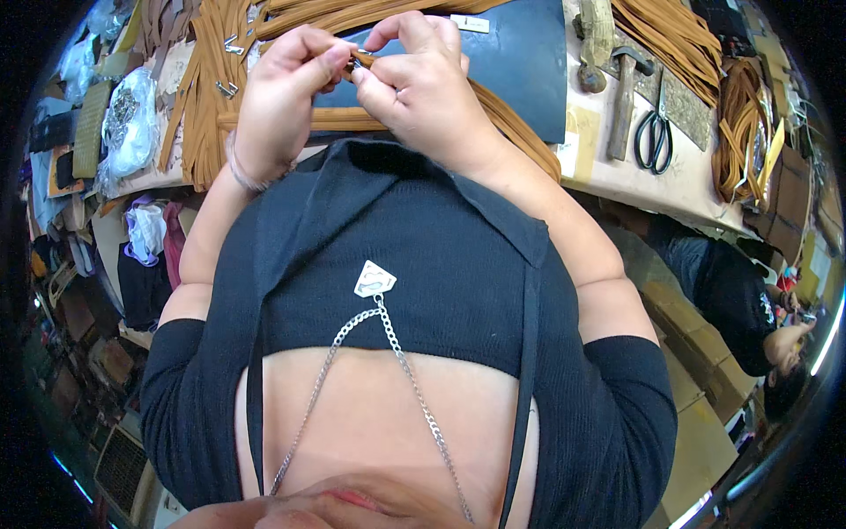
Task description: The person attaches metal hardware to leather straps, using scissors to trim excess material, and سپس arranges the completed pieces together.
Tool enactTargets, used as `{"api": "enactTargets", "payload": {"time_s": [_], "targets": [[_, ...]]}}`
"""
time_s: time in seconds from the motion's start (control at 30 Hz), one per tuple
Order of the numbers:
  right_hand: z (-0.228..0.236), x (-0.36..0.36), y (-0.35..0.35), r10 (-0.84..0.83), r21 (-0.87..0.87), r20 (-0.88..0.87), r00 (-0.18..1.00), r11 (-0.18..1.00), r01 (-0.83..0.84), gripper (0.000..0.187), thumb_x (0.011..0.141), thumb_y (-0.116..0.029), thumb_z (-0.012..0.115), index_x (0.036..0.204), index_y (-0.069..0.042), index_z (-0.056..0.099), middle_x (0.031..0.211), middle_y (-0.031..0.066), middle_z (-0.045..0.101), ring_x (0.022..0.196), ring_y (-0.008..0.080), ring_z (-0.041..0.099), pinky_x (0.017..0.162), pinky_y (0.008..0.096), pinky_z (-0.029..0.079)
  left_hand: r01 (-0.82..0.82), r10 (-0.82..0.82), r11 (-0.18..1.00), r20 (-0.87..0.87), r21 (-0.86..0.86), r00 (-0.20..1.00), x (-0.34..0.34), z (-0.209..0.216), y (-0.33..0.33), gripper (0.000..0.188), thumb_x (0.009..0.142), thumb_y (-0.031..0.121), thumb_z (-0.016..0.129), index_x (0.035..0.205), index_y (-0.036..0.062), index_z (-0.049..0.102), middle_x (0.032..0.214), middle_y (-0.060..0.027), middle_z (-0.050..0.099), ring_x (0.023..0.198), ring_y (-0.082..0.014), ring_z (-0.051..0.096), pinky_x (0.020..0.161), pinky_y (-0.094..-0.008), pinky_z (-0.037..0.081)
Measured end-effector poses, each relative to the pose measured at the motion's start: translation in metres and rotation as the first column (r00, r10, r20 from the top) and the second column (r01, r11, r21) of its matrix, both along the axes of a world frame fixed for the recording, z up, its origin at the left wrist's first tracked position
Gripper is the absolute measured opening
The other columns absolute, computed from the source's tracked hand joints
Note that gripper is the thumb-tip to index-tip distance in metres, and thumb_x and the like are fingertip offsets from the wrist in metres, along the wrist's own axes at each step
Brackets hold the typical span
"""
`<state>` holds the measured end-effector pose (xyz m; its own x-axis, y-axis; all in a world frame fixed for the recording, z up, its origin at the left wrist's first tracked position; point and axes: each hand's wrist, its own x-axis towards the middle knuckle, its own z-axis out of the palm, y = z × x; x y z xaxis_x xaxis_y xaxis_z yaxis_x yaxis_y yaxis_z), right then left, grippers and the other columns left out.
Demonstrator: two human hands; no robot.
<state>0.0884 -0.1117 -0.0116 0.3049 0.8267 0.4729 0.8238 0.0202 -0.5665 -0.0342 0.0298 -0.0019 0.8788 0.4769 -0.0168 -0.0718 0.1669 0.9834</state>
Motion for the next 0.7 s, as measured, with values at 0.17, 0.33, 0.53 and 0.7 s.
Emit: {"api": "enactTargets", "payload": {"time_s": [0.17, 0.33, 0.53, 0.7], "targets": [[0.0, 0.001, -0.003, -0.018, -0.025, -0.085, 0.996, 1.0, 0.016, 0.019, 0.08, -0.021, 0.066, 0.066, -0.009, 0.07, 0.109, 0.001, 0.058, 0.107, 0.027, 0.046, 0.09, 0.0411, 0.037, -0.213, 0.005, 0.485, 0.242, 0.848, 0.97, 0.0, 0.004, -0.007, 0.009, 0.082, -0.002, 0.062, 0.088, 0.0034, 0.066, 0.079, -0.011, 0.065, 0.074, -0.0231, 0.065, 0.066, -0.0313, 0.051], [-0.004, -0.001, -0.004, -0.022, -0.051, -0.122, 0.992, 0.999, 0.016, 0.02, 0.084, -0.02, 0.062, 0.07, -0.008, 0.07, 0.111, 0.0014, 0.059, 0.107, 0.0254, 0.048, 0.092, 0.0424, 0.036, 0.043, -0.018, 0.648, -0.041, 0.761, 0.999, 0.0, 0.003, -0.003, 0.007, 0.094, 0.004, 0.061, 0.097, 0.0013, 0.066, 0.084, -0.0062, 0.068, 0.079, -0.0121, 0.064, 0.073, -0.0268, 0.051], [0.012, 0.001, -0.009, 0.08, -0.123, -0.514, 0.854, 0.979, -0.165, 0.018, 0.088, -0.015, 0.055, 0.082, -0.002, 0.065, 0.086, 0.0102, 0.058, 0.078, 0.025, 0.056, 0.076, 0.0369, 0.045, 0.156, -0.161, 0.981, 0.038, 0.113, 0.986, -0.008, -0.007, 0.001, 0.031, 0.106, 0.024, 0.046, 0.121, 0.002, 0.061, 0.093, 0.0012, 0.061, 0.084, -0.0066, 0.056, 0.079, -0.0232, 0.048], [0.013, 0.002, -0.009, 0.05, -0.162, -0.463, 0.885, 0.977, -0.14, 0.022, 0.091, -0.015, 0.053, 0.076, 0.001, 0.058, 0.076, 0.0129, 0.052, 0.073, 0.0264, 0.055, 0.069, 0.037, 0.046, 0.083, -0.091, 0.987, 0.046, 0.141, 0.995, -0.01, -0.007, 0.002, 0.029, 0.103, 0.025, 0.052, 0.119, 0.0037, 0.063, 0.094, 0.0023, 0.063, 0.085, -0.0056, 0.057, 0.079, -0.0217, 0.049]]}}
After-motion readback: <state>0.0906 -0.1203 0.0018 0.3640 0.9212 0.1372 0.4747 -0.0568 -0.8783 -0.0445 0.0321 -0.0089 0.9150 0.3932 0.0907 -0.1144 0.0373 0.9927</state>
